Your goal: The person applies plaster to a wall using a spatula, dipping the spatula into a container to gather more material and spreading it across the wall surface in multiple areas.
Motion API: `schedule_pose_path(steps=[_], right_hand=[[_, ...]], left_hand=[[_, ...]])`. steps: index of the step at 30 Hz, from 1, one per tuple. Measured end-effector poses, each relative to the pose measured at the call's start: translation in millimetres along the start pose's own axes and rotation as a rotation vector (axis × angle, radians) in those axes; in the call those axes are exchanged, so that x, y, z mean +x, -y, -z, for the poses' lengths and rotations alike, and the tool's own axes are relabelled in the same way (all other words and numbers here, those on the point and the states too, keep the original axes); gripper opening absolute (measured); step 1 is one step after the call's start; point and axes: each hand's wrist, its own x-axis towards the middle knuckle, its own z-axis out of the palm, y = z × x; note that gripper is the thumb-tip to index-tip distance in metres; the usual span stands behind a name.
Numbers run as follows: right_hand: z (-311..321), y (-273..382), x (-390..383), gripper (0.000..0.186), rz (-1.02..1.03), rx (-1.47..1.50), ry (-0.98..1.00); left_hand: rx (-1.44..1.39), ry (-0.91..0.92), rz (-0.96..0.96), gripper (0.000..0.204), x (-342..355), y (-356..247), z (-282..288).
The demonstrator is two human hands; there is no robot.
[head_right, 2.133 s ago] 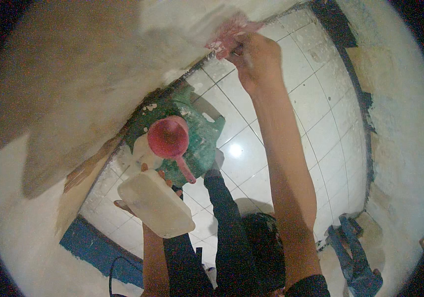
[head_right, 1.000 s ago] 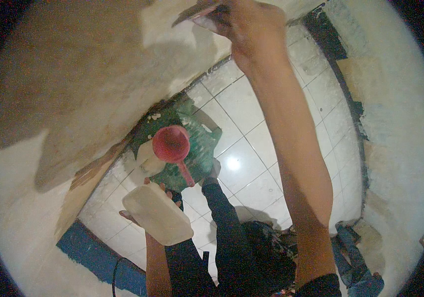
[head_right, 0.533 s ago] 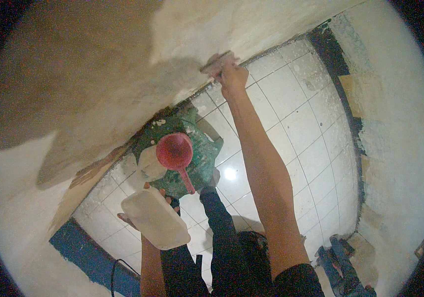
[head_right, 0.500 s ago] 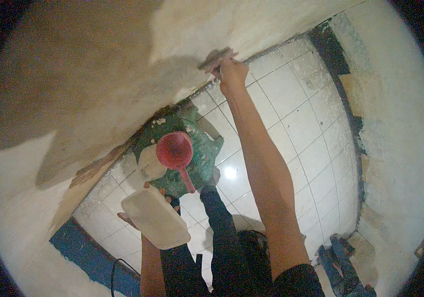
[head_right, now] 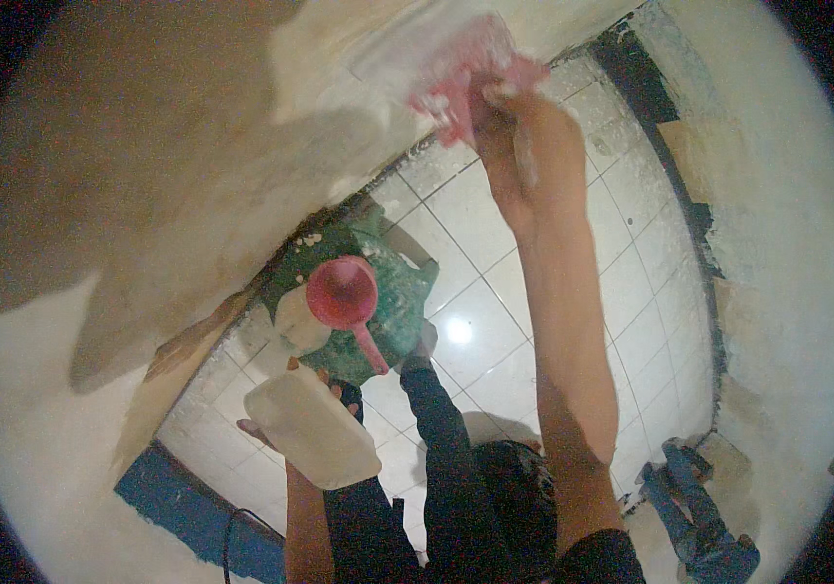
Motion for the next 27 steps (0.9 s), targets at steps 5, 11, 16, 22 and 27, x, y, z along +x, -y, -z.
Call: schedule_pose_path(steps=[5,11,16,22,27], right_hand=[[118,-134,49,0.013,-0.136,-0.152,-0.214],[199,-305,134,0.024,-0.298,-0.148,-0.254],[239,-330,219,0.023,-0.177,-0.254,-0.018],[143,-306,165,0.017,-0.306,-0.084,-0.030],[107,-222,127,0.017,-0.286,-0.035,0.100]], left_hand=[[0.029,-0.014,0.002,0.119,-10,-16,14],[0.042,-0.106,-0.113,0.120,-11,-12,40],[-0.028,-0.069,-0.109,0.121,2,3,83],[-0.044,-0.184,-0.168,0.121,-11,8,89],[-0.012,-0.165,-0.098,0.120,-6,16,75]])
